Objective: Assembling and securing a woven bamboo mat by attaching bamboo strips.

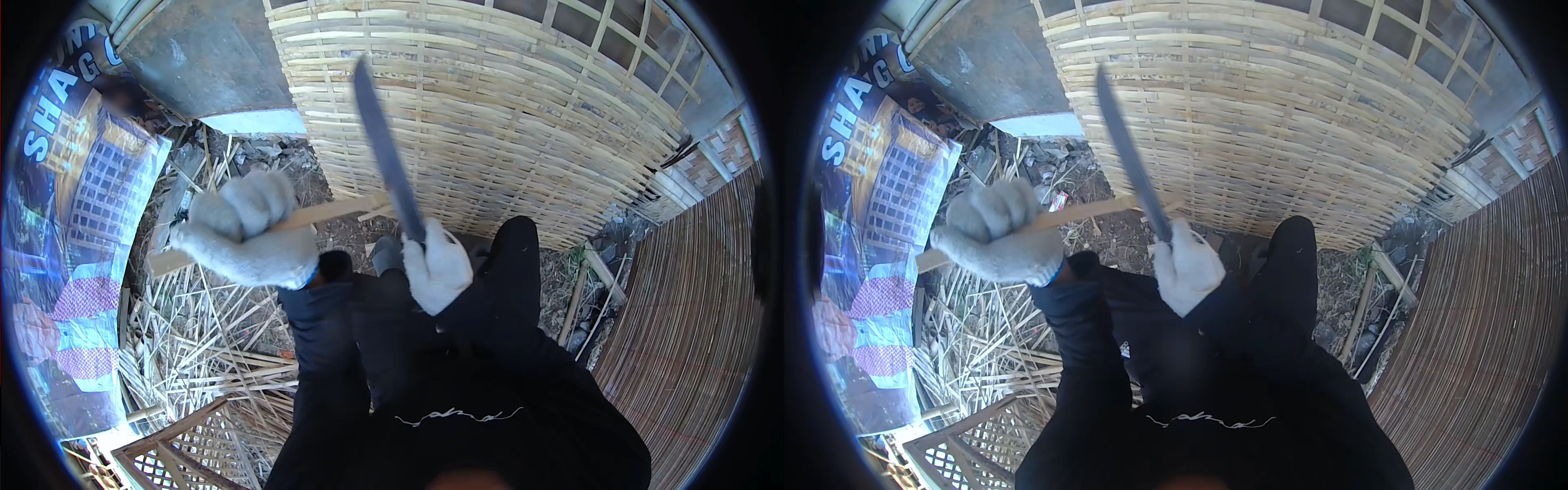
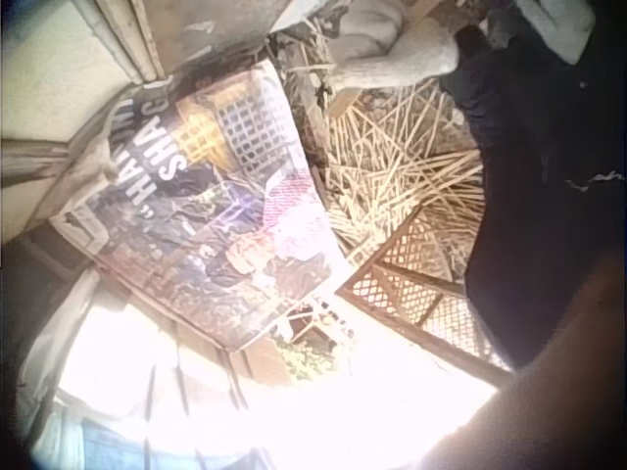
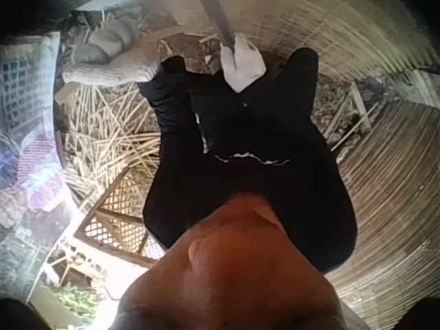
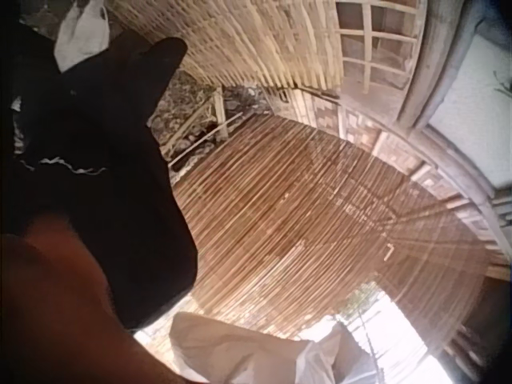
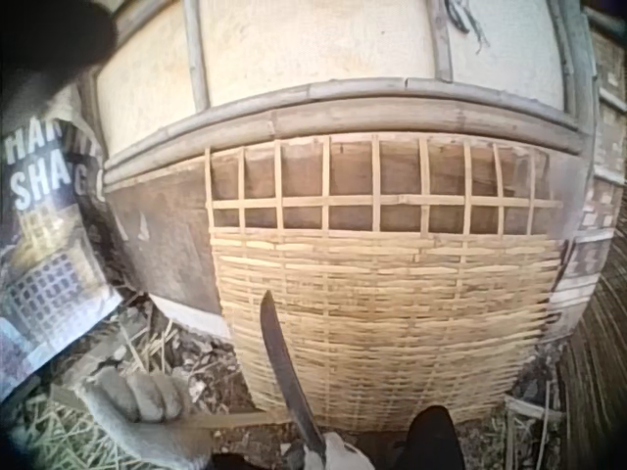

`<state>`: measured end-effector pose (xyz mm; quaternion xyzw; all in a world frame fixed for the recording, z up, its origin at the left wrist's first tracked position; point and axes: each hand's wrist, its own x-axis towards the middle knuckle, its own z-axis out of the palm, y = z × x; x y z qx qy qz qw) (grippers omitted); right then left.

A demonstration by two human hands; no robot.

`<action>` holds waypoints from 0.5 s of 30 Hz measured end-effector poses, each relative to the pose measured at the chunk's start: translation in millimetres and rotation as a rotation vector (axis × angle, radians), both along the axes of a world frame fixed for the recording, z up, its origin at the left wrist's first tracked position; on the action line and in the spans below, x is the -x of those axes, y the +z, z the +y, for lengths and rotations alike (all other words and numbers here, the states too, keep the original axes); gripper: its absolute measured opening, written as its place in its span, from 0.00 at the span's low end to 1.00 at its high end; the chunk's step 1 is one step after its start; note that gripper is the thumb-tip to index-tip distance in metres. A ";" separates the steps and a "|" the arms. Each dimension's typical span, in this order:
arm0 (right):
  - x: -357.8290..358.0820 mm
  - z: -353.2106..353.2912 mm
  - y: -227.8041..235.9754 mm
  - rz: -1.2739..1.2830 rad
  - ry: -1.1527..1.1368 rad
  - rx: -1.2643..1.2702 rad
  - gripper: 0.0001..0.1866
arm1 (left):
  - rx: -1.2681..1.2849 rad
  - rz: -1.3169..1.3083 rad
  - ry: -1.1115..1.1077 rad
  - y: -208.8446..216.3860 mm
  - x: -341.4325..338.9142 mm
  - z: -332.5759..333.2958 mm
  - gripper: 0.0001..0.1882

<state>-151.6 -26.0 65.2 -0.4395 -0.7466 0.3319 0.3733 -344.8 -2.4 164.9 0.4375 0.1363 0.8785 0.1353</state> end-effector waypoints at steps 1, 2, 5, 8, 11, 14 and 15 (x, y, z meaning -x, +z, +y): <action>0.2 1.8 10.1 0.108 -0.072 -0.030 0.09 | -0.121 -0.014 -0.121 -3.5 17.2 -9.1 0.31; 1.7 1.5 36.4 0.095 -0.098 0.089 0.08 | -0.068 0.027 0.152 9.4 18.0 -21.1 0.31; -0.5 4.6 66.6 0.540 -0.076 0.189 0.10 | -0.040 0.113 0.309 41.2 14.1 -30.8 0.31; 6.6 2.8 63.9 0.601 -0.113 0.081 0.10 | -0.039 0.131 0.316 47.4 17.5 -20.1 0.31; 18.4 -15.8 12.6 0.234 -0.017 -0.176 0.11 | 0.000 0.103 0.402 47.1 21.7 -15.6 0.32; 17.0 -10.9 -31.8 -0.026 0.178 0.034 0.10 | 0.025 0.134 0.466 43.7 33.5 -9.6 0.30; 16.9 -8.0 -31.3 -0.016 0.187 0.029 0.10 | 0.020 0.144 0.476 41.2 40.7 -13.1 0.30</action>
